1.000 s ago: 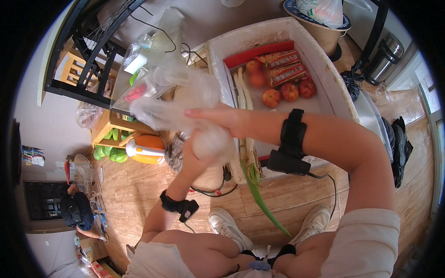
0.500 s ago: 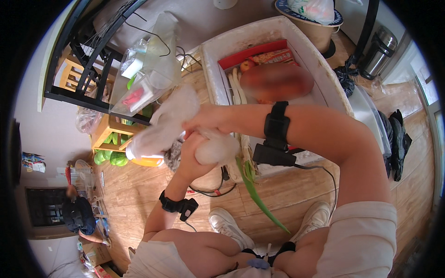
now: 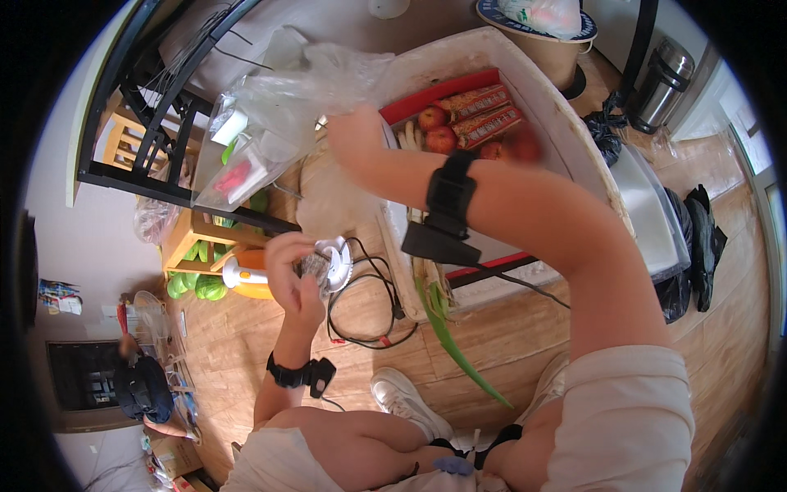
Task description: The person packs various items into a white styrofoam box, including apples, snack packages, and a large green scallion, then covers them with plastic bags.
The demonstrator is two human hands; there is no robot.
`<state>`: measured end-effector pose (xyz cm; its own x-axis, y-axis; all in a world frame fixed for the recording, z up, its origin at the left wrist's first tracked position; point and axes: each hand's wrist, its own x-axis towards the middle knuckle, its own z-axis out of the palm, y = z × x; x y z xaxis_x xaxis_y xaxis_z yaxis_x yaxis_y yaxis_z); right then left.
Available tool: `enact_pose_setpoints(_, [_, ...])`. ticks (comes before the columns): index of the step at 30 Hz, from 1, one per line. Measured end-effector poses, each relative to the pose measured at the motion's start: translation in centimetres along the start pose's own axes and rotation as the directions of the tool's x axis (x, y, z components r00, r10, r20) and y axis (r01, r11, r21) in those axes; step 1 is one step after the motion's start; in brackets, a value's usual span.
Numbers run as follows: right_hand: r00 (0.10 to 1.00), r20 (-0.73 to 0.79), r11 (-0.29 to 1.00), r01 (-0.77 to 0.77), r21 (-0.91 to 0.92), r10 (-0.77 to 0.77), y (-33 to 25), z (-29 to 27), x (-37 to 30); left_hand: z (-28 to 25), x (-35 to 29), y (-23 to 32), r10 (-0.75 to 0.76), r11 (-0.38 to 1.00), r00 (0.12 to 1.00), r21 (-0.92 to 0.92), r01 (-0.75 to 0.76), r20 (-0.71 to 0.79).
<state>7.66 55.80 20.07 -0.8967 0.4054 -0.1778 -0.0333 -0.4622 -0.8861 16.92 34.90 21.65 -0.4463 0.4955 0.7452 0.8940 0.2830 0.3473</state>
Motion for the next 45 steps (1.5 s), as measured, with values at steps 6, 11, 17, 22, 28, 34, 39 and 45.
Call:
enact_pose_setpoints(6, [0.457,0.655,-0.034,0.805,-0.592,-0.601,2.8,4.4,-4.0,4.1,0.2,0.1,-0.459,0.144,0.685,-0.713,0.686,0.566])
enact_pose_setpoints(11, [0.944,0.278,0.972,0.213,-0.099,-0.178,0.8,5.4,-10.2,3.3,1.9,-0.6,-0.670,-0.292,0.604,-0.901,0.320,0.432])
enact_pose_setpoints(17, [0.921,0.346,0.929,-0.273,0.249,0.178,2.4,2.3,-7.5,2.1,0.6,-5.4,-0.676,-0.183,0.641,-0.925,0.333,0.364])
enact_pose_setpoints(22, [0.937,0.214,0.955,-0.293,0.045,0.277,0.9,1.9,-5.9,1.6,1.9,-3.7,-0.425,0.090,0.883,-0.961,0.260,0.199])
enact_pose_setpoints(28, [0.811,0.387,0.890,-0.334,-0.310,0.439,2.1,0.6,-4.0,-1.0,1.4,-1.9,-0.256,0.941,0.814,-0.059,0.333,0.521])
enact_pose_setpoints(34, [0.690,0.605,0.756,0.127,-0.642,0.397,1.1,-1.0,-4.1,-0.1,2.6,-1.5,-0.208,0.966,0.674,0.255,0.030,0.709])
enact_pose_setpoints(39, [0.576,0.779,0.471,0.632,-0.616,0.247,-2.3,0.7,-6.9,1.0,1.2,-2.1,-0.391,0.839,0.726,0.544,0.028,0.566])
enact_pose_setpoints(45, [0.410,0.843,-0.177,0.854,-0.488,-0.347,-1.3,3.0,-12.2,-0.3,-0.5,-4.0,-0.018,0.857,0.938,0.489,-0.163,0.345])
